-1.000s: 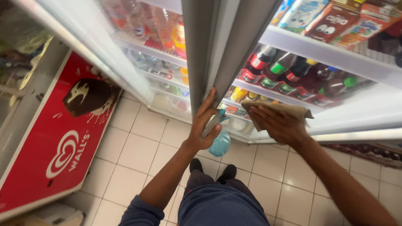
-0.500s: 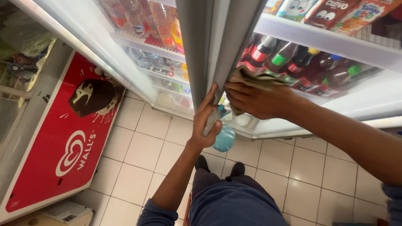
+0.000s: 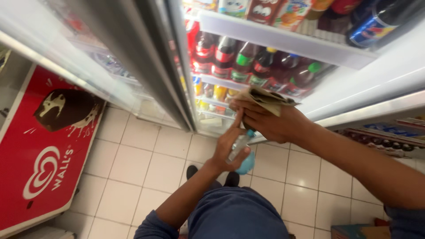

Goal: The person scans green beverage cartons with a handheld barcode scanner and places them on a refrigerated shelf. They then wipe the glass door of the refrigerator with a cloth.

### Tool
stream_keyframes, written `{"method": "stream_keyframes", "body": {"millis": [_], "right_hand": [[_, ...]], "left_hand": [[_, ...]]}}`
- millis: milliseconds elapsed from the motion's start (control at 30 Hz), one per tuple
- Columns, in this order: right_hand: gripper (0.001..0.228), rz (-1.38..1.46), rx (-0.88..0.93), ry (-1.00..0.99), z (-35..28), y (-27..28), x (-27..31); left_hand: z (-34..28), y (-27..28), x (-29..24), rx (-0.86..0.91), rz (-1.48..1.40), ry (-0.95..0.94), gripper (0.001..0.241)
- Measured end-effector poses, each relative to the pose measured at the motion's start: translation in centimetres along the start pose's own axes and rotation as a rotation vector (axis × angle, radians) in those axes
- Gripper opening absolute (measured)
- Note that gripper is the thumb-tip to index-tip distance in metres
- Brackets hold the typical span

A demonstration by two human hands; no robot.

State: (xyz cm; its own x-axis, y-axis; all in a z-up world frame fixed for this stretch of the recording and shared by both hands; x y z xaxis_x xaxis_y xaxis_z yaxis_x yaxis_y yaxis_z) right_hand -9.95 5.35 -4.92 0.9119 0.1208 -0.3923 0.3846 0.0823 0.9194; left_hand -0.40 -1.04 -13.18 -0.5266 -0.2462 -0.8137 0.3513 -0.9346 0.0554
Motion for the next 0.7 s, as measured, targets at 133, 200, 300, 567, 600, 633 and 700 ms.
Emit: {"method": "stream_keyframes", "body": {"millis": [133,200,300,567,600,633,700], "right_hand": [[0.047,0.201,0.119,-0.133,-6.1,0.8,-1.8],[0.058,0.293,0.138,-0.193,-8.9,1.0,-2.8],[0.060,0.103,0.110,-0.205,-12.8,0.7,-3.2],[0.069,0.505,-0.178,-0.690,-15.8,-10.9,1.9],[0.068,0.468,-0.206,-0.716,-15.4,-12.5,3.1],[0.067,0.431,-0.234,-0.741,-15.0,-13.9,4.0],[0.063,0.566,-0.297,-0.732,-14.4,-16.4,6.0]], "left_hand": [[1.5,-5.8,-1.1,0.086,0.030,-0.095,0.037],[2.2,-8.7,-1.1,0.178,-0.009,-0.060,0.039],[3.1,-11.3,-2.1,0.282,0.022,-0.119,0.039],[2.5,-10.0,-1.7,0.385,0.081,-0.164,0.035],[2.1,-9.7,-1.2,0.403,0.099,-0.130,0.034],[1.7,-9.5,-0.7,0.420,0.117,-0.097,0.034],[0.7,-8.6,0.0,0.457,0.121,-0.042,0.032]]}}
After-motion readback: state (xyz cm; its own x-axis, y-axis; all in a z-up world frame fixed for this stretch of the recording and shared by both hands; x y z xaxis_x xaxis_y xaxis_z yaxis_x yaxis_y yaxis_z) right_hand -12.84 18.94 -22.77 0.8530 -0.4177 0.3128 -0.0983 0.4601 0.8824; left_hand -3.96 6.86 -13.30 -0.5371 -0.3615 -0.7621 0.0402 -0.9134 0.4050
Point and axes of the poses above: each hand's wrist, its own z-axis towards the middle knuckle, its own y-axis out of the back of the hand, x = y × z, the point moved 7 cm from there along z, towards the middle knuckle, and after that the axes turned 2 degrees about -z, right-handed, at the moved point
